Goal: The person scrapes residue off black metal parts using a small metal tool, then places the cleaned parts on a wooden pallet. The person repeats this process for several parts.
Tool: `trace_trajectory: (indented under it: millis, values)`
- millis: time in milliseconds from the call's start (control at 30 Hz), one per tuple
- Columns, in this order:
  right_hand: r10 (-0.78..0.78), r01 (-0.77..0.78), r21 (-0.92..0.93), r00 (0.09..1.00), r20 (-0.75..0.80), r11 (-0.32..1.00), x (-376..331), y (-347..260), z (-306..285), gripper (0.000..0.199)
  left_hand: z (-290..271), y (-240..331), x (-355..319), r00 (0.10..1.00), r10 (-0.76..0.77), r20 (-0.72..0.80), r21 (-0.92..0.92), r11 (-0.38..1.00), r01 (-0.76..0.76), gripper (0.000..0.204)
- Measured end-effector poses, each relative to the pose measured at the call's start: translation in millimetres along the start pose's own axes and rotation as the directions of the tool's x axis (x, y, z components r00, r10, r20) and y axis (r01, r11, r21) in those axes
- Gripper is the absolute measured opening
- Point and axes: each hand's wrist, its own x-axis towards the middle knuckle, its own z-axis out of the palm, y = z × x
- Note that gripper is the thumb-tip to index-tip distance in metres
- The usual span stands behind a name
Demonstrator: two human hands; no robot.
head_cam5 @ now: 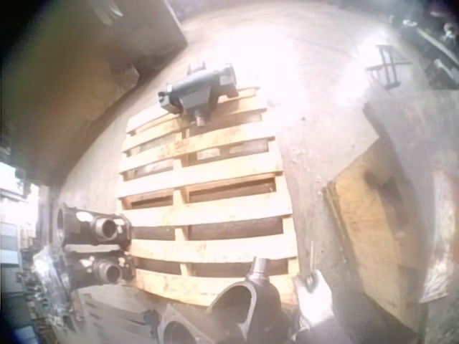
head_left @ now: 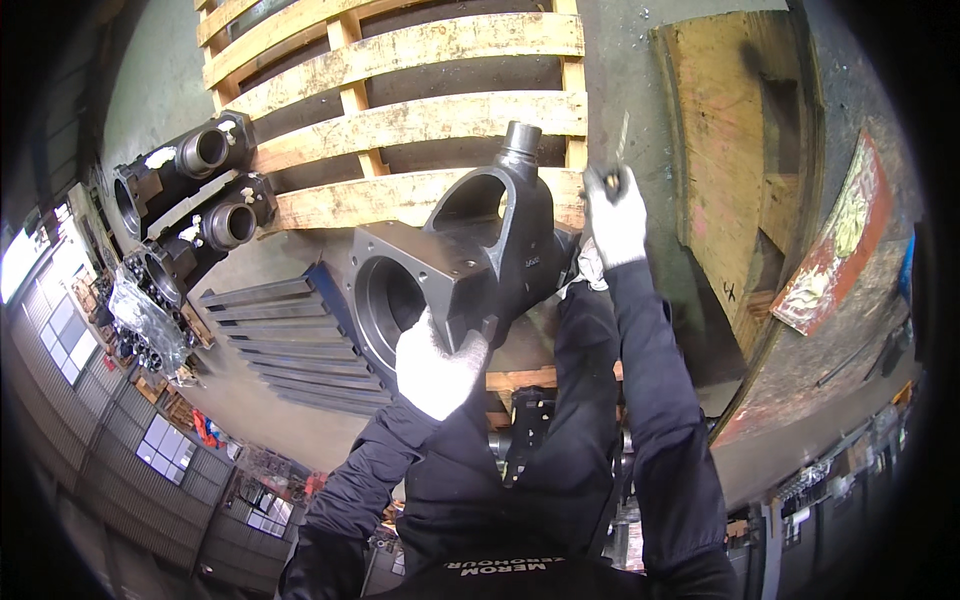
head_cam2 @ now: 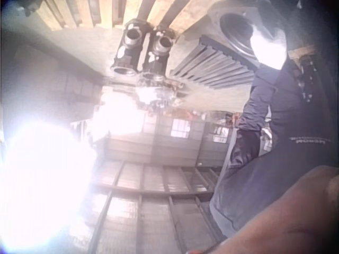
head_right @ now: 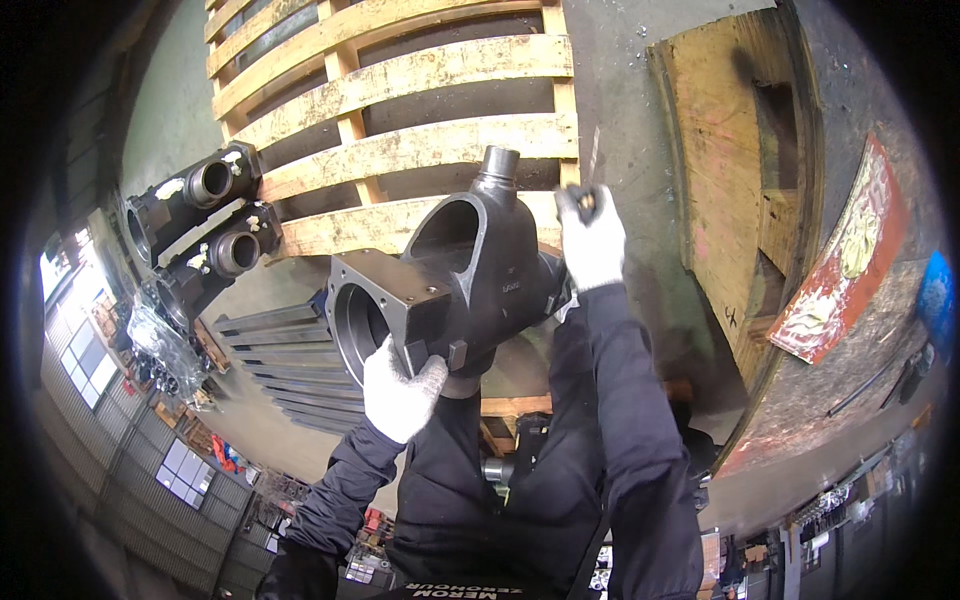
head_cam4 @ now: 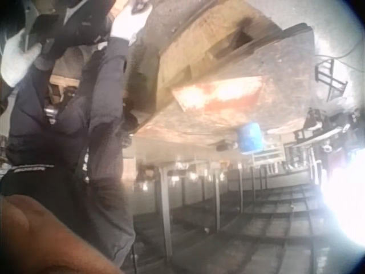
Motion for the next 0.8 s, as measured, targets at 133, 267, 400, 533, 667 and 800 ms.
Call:
trace_trajectory:
  millis: [133, 267, 400, 533, 667, 800]
  values:
    - [-0.059, 0.065, -0.202, 0.998, 0.035, 0.977, 48, -21, 31, 0.068, -1, 10, 0, 1.0, -0.015, 0.022, 0.088, 0.996, 0.013, 0.035]
    - [-0.033, 0.069, -0.207, 0.984, 0.176, 0.976, 59, -30, 45, 0.074, 0, 10, -3, 0.995, 0.1, 0.015, 0.033, 0.994, -0.101, 0.035]
    - [0.088, -0.117, 0.054, 0.92, 0.381, 0.992, 60, -24, 50, 0.056, 6, -2, -11, 0.998, 0.06, 0.035, 0.085, 0.994, -0.063, 0.035]
    - [0.142, -0.198, 0.12, 0.919, 0.368, 0.973, 53, -12, 46, 0.047, 16, -16, -18, 0.973, 0.232, -0.009, 0.184, 0.956, -0.227, 0.031]
    - [0.131, -0.216, 0.397, 0.965, 0.228, 0.892, 33, -7, 43, 0.044, 22, -21, -27, 0.987, 0.157, -0.036, 0.145, 0.978, -0.15, 0.033]
    - [0.157, -0.209, 0.433, 0.976, 0.153, 0.877, 15, -7, 40, 0.039, 17, -23, -32, 0.991, 0.133, -0.006, 0.165, 0.978, -0.13, 0.032]
